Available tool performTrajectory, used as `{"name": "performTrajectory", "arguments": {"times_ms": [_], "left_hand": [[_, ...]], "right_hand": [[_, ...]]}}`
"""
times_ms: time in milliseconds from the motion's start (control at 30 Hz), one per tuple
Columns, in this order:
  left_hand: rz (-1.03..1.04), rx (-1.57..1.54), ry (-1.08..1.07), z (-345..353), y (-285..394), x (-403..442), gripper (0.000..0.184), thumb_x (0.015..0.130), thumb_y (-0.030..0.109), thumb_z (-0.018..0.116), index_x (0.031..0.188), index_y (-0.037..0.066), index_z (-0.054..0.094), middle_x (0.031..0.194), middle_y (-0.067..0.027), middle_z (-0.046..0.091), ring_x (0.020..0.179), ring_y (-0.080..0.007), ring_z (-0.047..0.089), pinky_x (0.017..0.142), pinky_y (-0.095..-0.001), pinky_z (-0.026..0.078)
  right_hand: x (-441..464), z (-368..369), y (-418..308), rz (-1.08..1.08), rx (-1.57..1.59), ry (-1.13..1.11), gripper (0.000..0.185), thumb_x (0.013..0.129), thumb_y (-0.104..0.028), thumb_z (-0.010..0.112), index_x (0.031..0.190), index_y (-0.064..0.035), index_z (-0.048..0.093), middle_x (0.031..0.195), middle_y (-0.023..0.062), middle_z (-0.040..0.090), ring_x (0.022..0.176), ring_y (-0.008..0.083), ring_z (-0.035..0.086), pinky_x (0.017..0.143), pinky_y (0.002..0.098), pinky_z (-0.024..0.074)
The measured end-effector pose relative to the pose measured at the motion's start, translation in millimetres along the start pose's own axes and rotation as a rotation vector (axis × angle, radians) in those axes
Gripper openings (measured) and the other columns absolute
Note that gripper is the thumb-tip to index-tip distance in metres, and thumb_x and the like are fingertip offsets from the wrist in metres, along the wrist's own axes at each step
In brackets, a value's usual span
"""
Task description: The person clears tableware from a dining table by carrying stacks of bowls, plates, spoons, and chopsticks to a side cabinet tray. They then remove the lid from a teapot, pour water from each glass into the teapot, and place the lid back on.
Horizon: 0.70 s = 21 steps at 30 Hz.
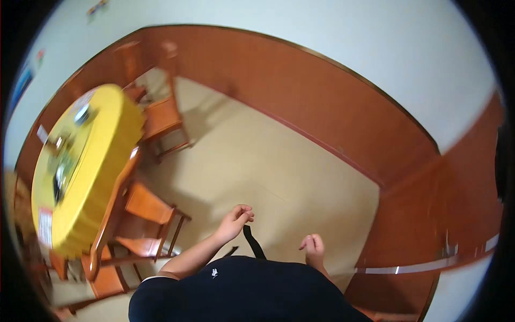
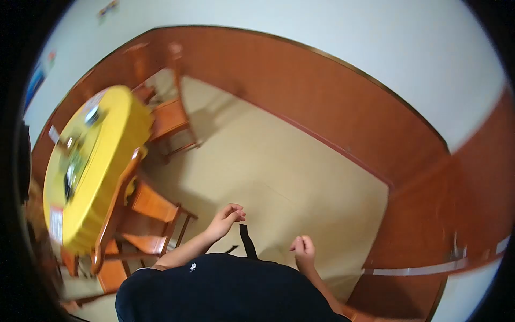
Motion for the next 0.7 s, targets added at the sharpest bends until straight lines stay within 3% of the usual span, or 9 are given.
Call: {"name": "performTrajectory", "arguments": {"times_ms": [100,267,333,400,567,700], "left_hand": [[0.084,-0.006,0.199,-68.9,12.6,-2.3,0.023,0.083,0.013,0.044,0.101,-0.003,0.042,0.088,-0.0096,0.053,0.081,-0.0148,0.053,0.074,-0.025,0.042],[0.324,0.157,0.592,-167.8,123.1,-43.4,0.019,0.081,0.01,0.046,0.096,-0.002,0.047,0.085,-0.0089,0.055,0.08,-0.0149,0.054,0.073,-0.0253,0.042],[0.479,0.707,0.723,-183.1,197.7,-70.8,0.018,0.077,0.008,0.047,0.092,-0.001,0.05,0.083,-0.0101,0.055,0.076,-0.0183,0.055,0.071,-0.0267,0.042],[0.514,0.773,0.882,-205.9,238.0,-74.4,0.017,0.073,0.007,0.048,0.087,-0.001,0.052,0.081,-0.0113,0.055,0.075,-0.0211,0.054,0.07,-0.0282,0.042],[0.288,0.71,1.129,-282.6,290.2,-18.1,0.012,0.072,0.005,0.05,0.082,0.0,0.052,0.077,-0.0111,0.053,0.071,-0.022,0.053,0.065,-0.0297,0.041],[0.128,0.742,1.2,-332.6,316.9,9.4,0.011,0.073,0.005,0.049,0.082,0.0,0.051,0.08,-0.0108,0.053,0.077,-0.0221,0.052,0.069,-0.0301,0.041]], "right_hand": [[68.6,50.7,19.4,0.041,-0.045,-0.103,0.02,0.084,-0.01,0.039,0.065,-0.0042,0.04,0.053,0.0036,0.043,0.048,0.0096,0.041,0.047,0.022,0.0368],[195.6,179.3,50.2,0.202,0.031,-0.335,0.023,0.085,-0.013,0.036,0.063,-0.0049,0.038,0.052,0.0035,0.041,0.046,0.0105,0.041,0.047,0.0229,0.0379],[248.1,226.3,38.1,0.099,-0.01,-0.485,0.023,0.085,-0.013,0.036,0.063,-0.0043,0.038,0.051,0.0037,0.041,0.046,0.0105,0.041,0.047,0.0237,0.0386],[305.8,278.4,28.2,0.083,-0.013,-0.551,0.023,0.085,-0.012,0.037,0.064,-0.0038,0.039,0.052,0.0038,0.042,0.047,0.0107,0.042,0.048,0.0239,0.0389],[452.1,443.1,-11.6,-0.023,-0.047,-0.76,0.02,0.084,-0.014,0.04,0.068,-0.0027,0.042,0.057,0.0042,0.045,0.052,0.0115,0.046,0.051,0.0233,0.0399],[476.7,606.0,-48.0,0.053,-0.013,-1.111,0.017,0.084,-0.016,0.043,0.077,-0.0011,0.046,0.066,0.0057,0.049,0.057,0.0129,0.05,0.053,0.0243,0.0439]]}}
Point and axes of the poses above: each hand's wrist, its own x-axis towards the middle knuckle, its own z-axis out of the palm, y = z × x, the point moved 7 cm from there along x, towards the middle knuckle
